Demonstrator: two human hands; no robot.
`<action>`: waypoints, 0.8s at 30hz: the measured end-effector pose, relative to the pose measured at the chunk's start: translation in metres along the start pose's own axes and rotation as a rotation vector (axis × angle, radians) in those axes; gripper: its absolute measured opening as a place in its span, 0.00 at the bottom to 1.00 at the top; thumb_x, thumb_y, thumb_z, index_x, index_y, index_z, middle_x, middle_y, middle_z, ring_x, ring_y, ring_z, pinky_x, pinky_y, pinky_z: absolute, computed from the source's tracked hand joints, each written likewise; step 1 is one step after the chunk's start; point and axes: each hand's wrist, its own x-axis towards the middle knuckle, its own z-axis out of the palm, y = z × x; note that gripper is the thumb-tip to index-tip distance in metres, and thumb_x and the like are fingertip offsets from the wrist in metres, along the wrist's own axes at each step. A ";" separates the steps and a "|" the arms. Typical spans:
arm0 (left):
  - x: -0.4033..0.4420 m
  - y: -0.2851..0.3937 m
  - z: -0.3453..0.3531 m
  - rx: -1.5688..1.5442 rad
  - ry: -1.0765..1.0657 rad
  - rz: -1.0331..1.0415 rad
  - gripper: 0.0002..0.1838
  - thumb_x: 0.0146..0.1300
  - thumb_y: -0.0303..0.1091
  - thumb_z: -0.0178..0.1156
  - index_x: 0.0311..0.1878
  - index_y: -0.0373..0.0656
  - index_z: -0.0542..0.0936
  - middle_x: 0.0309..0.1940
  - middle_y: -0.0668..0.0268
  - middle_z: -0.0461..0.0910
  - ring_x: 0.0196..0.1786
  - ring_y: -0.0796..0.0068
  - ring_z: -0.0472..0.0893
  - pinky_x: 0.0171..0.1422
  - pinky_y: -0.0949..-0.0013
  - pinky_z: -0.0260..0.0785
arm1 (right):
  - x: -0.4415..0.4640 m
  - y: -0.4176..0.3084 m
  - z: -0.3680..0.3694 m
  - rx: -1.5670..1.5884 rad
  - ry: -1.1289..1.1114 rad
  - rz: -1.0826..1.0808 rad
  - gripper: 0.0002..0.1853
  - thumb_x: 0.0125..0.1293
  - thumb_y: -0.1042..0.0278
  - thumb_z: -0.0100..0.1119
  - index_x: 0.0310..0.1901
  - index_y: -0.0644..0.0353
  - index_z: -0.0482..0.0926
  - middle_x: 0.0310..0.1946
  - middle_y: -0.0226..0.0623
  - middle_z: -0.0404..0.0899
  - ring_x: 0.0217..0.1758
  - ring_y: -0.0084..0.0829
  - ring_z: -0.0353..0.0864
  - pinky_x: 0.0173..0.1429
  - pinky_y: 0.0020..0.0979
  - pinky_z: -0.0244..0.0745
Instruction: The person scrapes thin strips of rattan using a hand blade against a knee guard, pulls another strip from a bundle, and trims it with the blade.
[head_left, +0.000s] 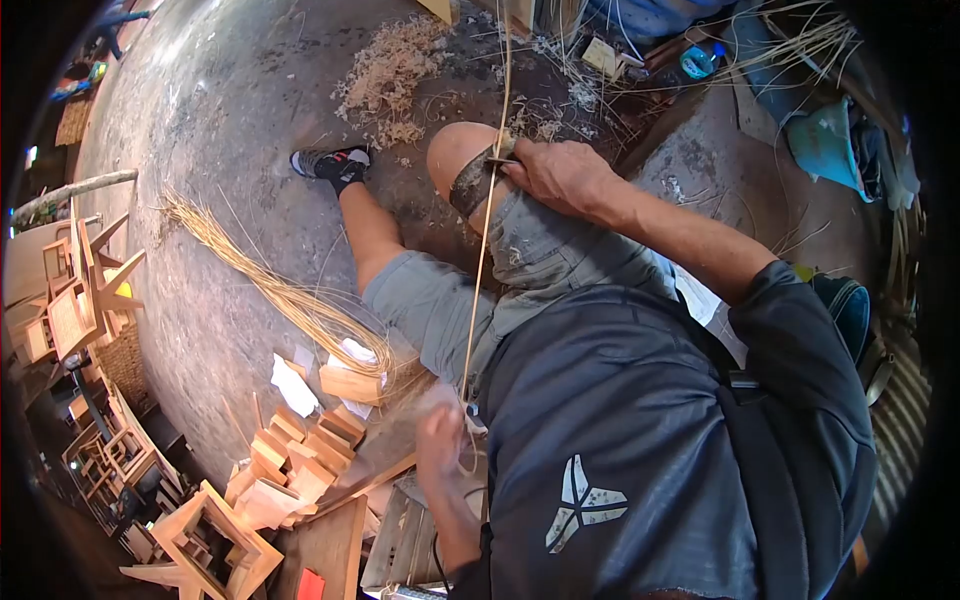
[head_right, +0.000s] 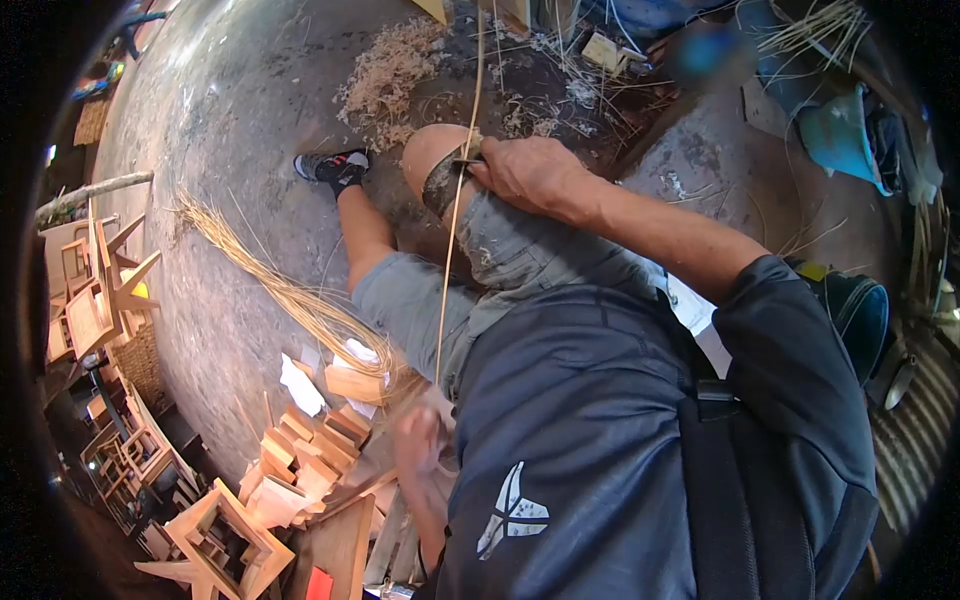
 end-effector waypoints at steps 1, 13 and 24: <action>-0.023 -0.009 -0.008 -0.124 0.020 -0.090 0.20 0.66 0.42 0.57 0.20 0.48 0.66 0.15 0.76 0.63 0.17 0.85 0.62 0.19 0.75 0.53 | 0.001 -0.001 -0.001 0.008 -0.028 0.034 0.16 0.69 0.55 0.50 0.35 0.62 0.73 0.23 0.50 0.79 0.29 0.50 0.81 0.32 0.46 0.76; 0.115 0.119 0.115 0.283 0.039 0.632 0.19 0.68 0.40 0.54 0.25 0.35 0.70 0.16 0.58 0.67 0.20 0.71 0.67 0.27 0.62 0.61 | 0.032 0.036 -0.052 0.286 -0.044 0.290 0.27 0.71 0.45 0.47 0.42 0.69 0.74 0.30 0.53 0.78 0.35 0.49 0.78 0.44 0.45 0.70; 0.103 0.108 0.100 0.524 0.020 0.544 0.20 0.67 0.42 0.51 0.31 0.31 0.74 0.26 0.47 0.75 0.30 0.50 0.74 0.37 0.58 0.66 | -0.003 0.000 0.005 -0.063 0.074 -0.083 0.16 0.68 0.54 0.52 0.32 0.60 0.71 0.17 0.41 0.76 0.19 0.42 0.79 0.23 0.39 0.74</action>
